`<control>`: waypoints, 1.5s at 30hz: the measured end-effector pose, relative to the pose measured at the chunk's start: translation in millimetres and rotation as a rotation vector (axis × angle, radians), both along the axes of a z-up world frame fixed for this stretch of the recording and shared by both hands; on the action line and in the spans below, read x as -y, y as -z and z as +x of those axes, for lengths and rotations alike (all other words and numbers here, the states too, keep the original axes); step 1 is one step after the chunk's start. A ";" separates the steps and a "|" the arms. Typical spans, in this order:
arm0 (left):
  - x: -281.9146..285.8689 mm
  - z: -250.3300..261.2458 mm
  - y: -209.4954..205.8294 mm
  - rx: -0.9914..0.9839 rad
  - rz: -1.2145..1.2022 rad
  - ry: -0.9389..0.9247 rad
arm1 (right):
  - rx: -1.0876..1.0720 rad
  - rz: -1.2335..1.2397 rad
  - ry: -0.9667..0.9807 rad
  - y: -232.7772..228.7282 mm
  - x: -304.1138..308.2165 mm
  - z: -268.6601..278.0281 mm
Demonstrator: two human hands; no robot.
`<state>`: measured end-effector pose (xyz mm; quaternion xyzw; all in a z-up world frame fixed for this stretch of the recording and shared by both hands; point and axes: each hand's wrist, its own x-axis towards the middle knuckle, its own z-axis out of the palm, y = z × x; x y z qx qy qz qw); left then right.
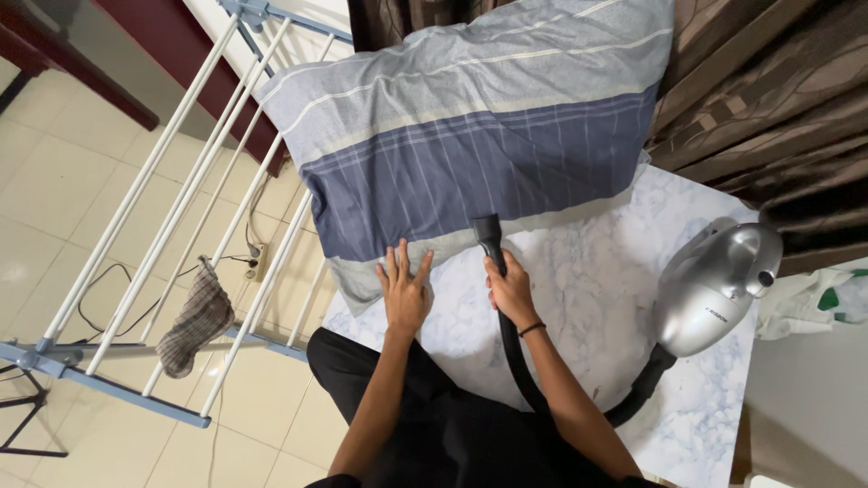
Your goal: The person uses a vacuum nozzle to clean a striped pillow on a table, turning the pillow over by hand to vacuum both sides.
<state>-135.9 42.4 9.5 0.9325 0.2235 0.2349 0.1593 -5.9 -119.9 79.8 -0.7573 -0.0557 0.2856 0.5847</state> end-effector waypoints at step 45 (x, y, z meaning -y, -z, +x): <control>-75.6 72.3 -296.3 0.606 0.060 0.212 | 0.796 0.263 0.230 -9.8 44.0 2.6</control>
